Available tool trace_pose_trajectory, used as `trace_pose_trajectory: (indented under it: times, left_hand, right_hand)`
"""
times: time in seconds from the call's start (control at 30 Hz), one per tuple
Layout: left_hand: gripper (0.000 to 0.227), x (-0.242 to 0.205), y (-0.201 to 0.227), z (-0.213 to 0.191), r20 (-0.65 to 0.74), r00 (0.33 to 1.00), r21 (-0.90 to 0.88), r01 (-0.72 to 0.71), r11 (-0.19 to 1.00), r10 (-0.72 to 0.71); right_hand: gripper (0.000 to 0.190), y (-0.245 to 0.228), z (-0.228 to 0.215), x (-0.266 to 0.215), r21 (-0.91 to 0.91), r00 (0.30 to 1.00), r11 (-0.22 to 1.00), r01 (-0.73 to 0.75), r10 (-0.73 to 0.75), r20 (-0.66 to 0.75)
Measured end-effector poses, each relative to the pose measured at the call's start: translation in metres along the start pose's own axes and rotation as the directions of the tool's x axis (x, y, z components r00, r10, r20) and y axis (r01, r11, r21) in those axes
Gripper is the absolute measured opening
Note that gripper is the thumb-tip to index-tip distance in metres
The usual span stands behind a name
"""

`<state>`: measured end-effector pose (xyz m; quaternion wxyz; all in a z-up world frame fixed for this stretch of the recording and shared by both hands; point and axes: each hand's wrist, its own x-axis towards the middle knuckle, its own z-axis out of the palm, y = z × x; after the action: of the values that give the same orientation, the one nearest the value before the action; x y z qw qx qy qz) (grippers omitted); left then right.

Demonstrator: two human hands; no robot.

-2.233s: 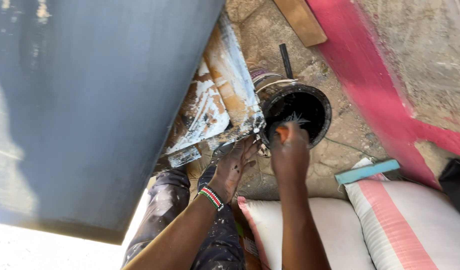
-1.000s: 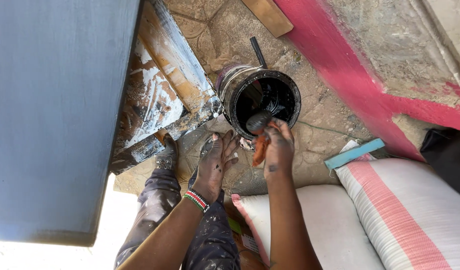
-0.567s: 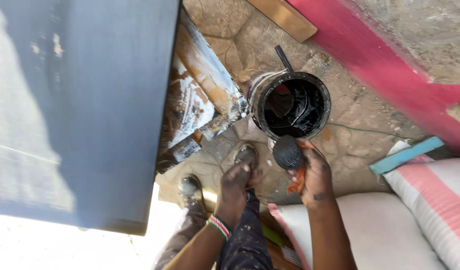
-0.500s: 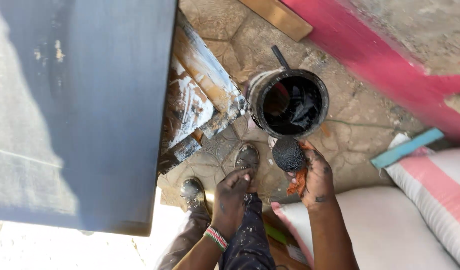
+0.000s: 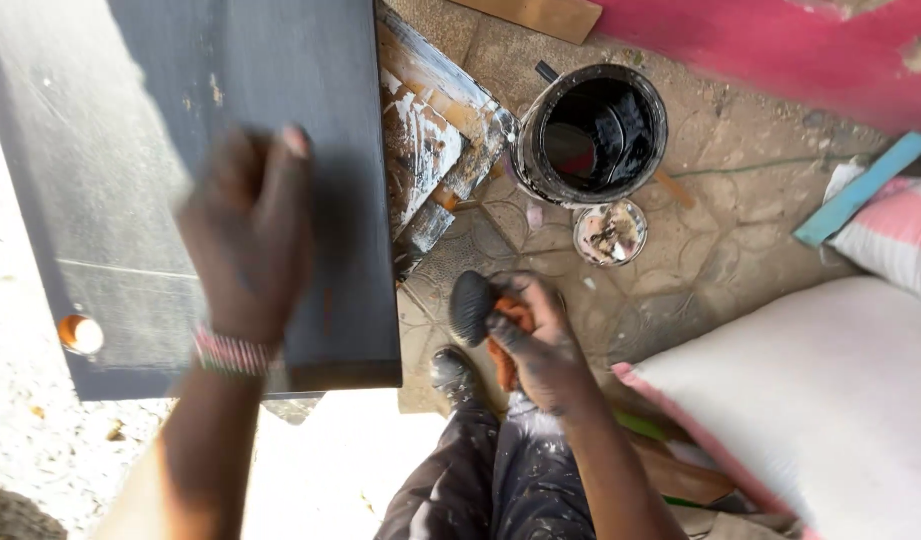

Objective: Applying black stain to a wooden panel using a sponge

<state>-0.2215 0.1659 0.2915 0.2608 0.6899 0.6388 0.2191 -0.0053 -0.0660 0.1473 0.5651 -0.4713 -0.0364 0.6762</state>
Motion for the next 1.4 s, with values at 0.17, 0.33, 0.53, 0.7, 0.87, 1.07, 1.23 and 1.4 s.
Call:
trace_pose_trajectory:
  times: [0.17,0.33,0.53,0.7,0.87,1.07,1.23,1.4]
  left_hand:
    - [0.039,0.104,-0.066,0.019,-0.125,0.83,0.49,-0.424,0.762,0.543]
    - [0.041,0.109,-0.078,0.014,-0.122,0.826,0.52,-0.418,0.745,0.55]
    - [0.033,0.099,-0.045,0.011,-0.122,0.808,0.518,-0.443,0.732,0.576]
    - [0.031,0.091,-0.012,0.003,-0.102,0.735,0.339,-0.608,0.718,0.67]
    - [0.034,0.096,-0.016,0.001,-0.029,0.714,0.395,-0.635,0.664,0.7]
    - [0.044,0.098,-0.015,0.001,0.004,0.766,0.418,-0.585,0.695,0.642]
    - [0.041,0.101,-0.023,0.0,-0.031,0.763,0.402,-0.582,0.707,0.645]
    - [0.013,0.13,-0.031,-0.001,-0.094,0.761,0.388,-0.566,0.727,0.642]
  right_hand:
    - [0.032,-0.013,0.056,-0.011,-0.55,0.987,0.819,0.161,-0.146,0.072]
    - [0.034,-0.032,0.091,0.015,-0.564,0.944,0.757,0.33,-0.247,0.221]
    - [0.033,0.042,0.048,-0.066,-0.542,0.863,0.68,0.493,-0.305,0.403]
    - [0.022,0.071,0.042,-0.08,-0.545,0.91,0.733,0.407,-0.374,0.177]
    - [0.029,0.007,0.092,0.039,-0.572,0.634,0.384,0.724,-0.699,0.333]
    - [0.074,-0.01,0.095,0.031,-0.42,0.923,0.843,0.335,-0.204,0.327]
    - [0.035,0.05,0.054,-0.077,-0.447,0.927,0.894,-0.027,0.19,0.323]
    - [0.067,0.059,0.043,-0.078,-0.096,0.886,0.882,-0.462,0.456,-0.082]
